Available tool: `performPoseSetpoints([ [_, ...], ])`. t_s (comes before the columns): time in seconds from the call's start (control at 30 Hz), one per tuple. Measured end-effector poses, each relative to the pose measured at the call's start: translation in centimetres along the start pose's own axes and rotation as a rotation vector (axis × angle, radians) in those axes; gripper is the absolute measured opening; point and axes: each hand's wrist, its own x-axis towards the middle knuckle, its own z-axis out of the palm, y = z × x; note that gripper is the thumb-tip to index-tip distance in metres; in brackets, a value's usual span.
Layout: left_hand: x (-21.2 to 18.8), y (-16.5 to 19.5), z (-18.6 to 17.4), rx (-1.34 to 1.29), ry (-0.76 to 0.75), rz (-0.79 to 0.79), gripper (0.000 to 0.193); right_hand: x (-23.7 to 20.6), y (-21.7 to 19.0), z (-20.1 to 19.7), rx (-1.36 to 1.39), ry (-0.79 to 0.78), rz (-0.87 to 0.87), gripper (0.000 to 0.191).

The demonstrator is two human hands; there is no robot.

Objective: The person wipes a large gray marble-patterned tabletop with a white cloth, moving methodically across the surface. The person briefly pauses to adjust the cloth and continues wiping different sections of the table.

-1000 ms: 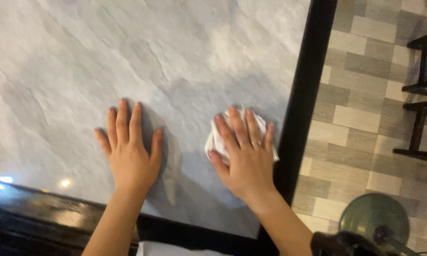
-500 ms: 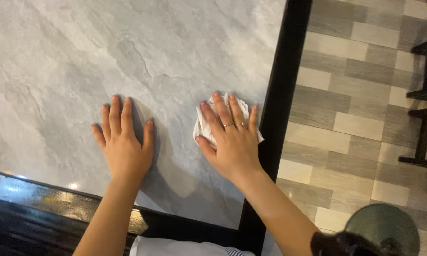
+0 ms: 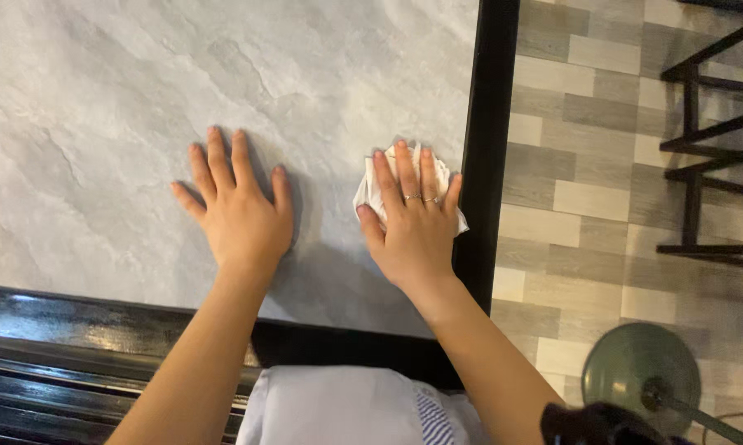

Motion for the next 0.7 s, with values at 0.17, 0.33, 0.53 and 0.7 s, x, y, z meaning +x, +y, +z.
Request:
performPoseSetpoints([
  [0.17,-0.4,0.3,0.3,0.002,0.025,0.041,0.067,-3.2,-3.3,-1.0,0.031,0.007,0.032,0.073],
  [0.33,-1.0,-0.6,0.6,-0.106,0.015,0.084,0.061,-5.9,-8.9,-0.4,0.043,0.007,0.048,0.076],
  [0.53,0.8,-8.3,-2.0,-0.208,-0.069,0.318,0.050,-2.6,-16.4,1.8,0.055,0.010,-0.024,0.078],
  [0.7,7.4,-17.7,-4.0,-0.119,-0.030,0.342,0.051,1.7,-19.0,4.7,0.086,-0.082,-0.161,0.073],
])
